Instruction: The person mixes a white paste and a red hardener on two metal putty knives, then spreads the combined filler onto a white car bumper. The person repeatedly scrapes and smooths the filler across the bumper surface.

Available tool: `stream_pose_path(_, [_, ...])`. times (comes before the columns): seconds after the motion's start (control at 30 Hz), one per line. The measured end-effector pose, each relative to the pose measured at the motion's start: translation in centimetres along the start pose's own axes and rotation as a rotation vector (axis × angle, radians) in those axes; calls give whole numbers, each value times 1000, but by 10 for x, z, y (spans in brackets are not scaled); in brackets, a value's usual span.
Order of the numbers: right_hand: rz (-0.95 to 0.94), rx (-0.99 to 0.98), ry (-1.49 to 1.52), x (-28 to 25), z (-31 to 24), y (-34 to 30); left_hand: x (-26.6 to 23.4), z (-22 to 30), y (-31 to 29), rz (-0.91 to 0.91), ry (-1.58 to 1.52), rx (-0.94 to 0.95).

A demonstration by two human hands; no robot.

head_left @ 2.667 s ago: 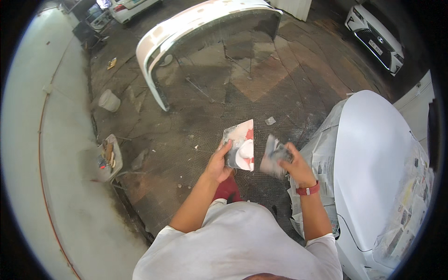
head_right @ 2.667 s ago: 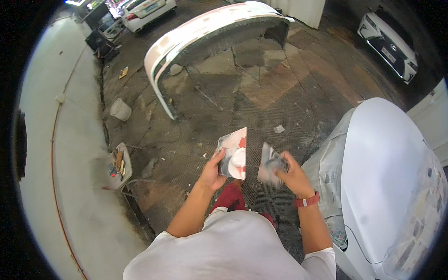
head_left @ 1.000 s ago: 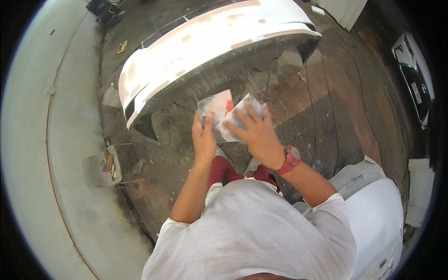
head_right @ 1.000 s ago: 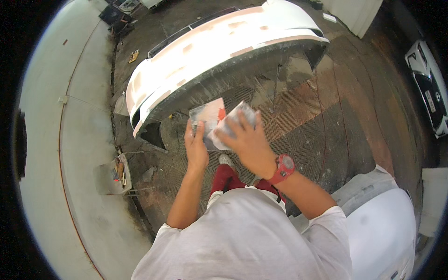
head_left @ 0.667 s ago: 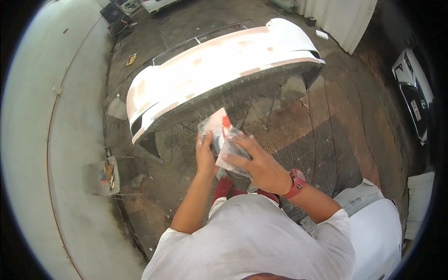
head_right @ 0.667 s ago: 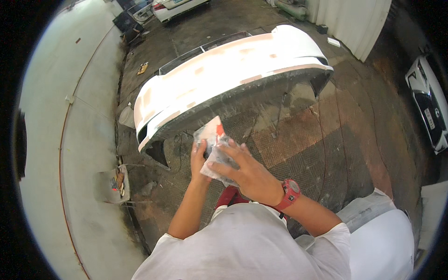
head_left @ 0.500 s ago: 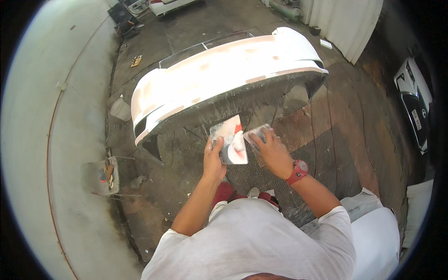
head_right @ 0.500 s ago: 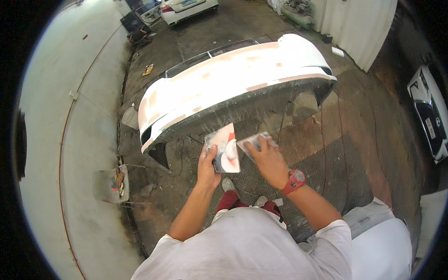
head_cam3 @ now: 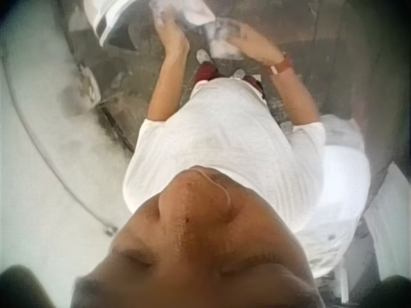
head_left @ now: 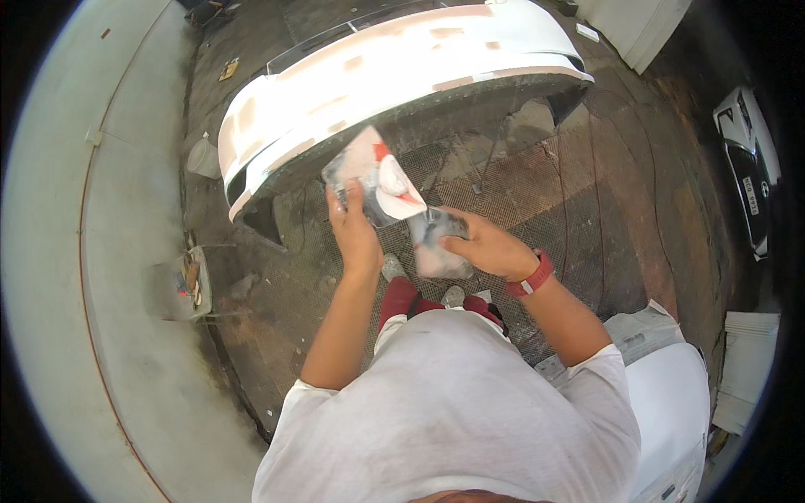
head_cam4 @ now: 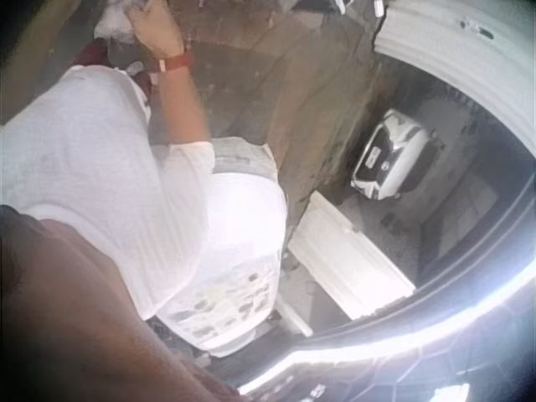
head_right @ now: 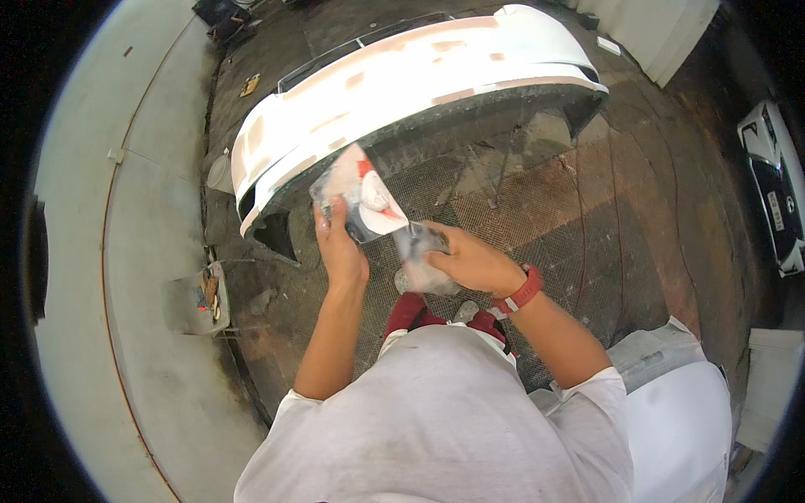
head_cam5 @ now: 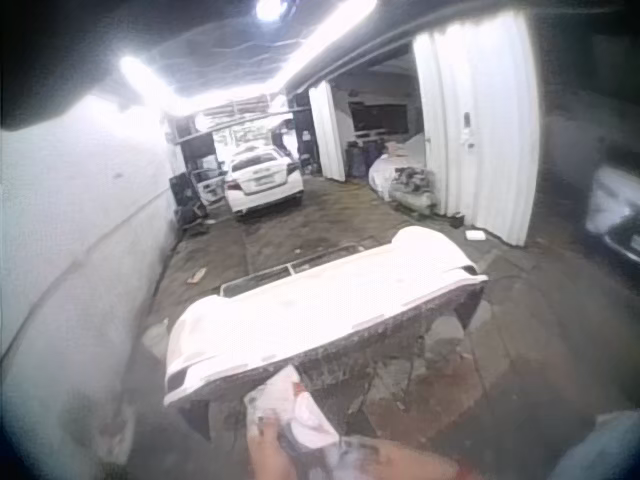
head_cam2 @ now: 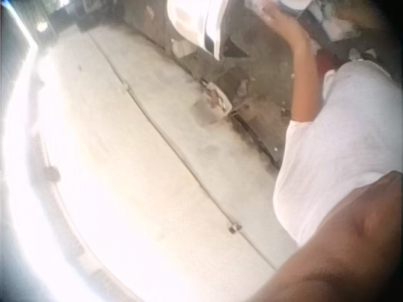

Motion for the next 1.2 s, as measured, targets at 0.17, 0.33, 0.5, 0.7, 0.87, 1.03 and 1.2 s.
stream_pose_path(0.17, [619,-611,-693,-62,-87,-12,13,-26,-13,-366,261,-68])
stream_pose_path(0.33, [358,-767,-897,-7,-70,-20,11,-32,-14,-225,429,123])
stream_pose_path(0.5, [116,-784,-1058,-7,-64,-36,-13,-41,2,-5,81,49])
stream_pose_path(0.7, [215,-720,-472,-2,-66,-37,12,-52,-12,-161,-110,-351])
stream_pose_path(0.87, [354,-522,-968,-45,-17,9,14,-52,-20,-232,-68,-310])
stream_pose_path(1.03, [327,-723,-1108,-33,-71,-18,7,-52,-12,-230,81,-118])
stream_pose_path(1.2, [220,-609,-939,-22,-91,-27,6,-39,-12,-163,85,-95])
Point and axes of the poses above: each hand's wrist, its own y-axis towards the middle knuckle, its own x-axis out of the palm, z = x × y, the point moved 7 cm from there along y, towards the middle knuckle, and after that the axes turned 12 degrees about z, right-handed, at the moved point
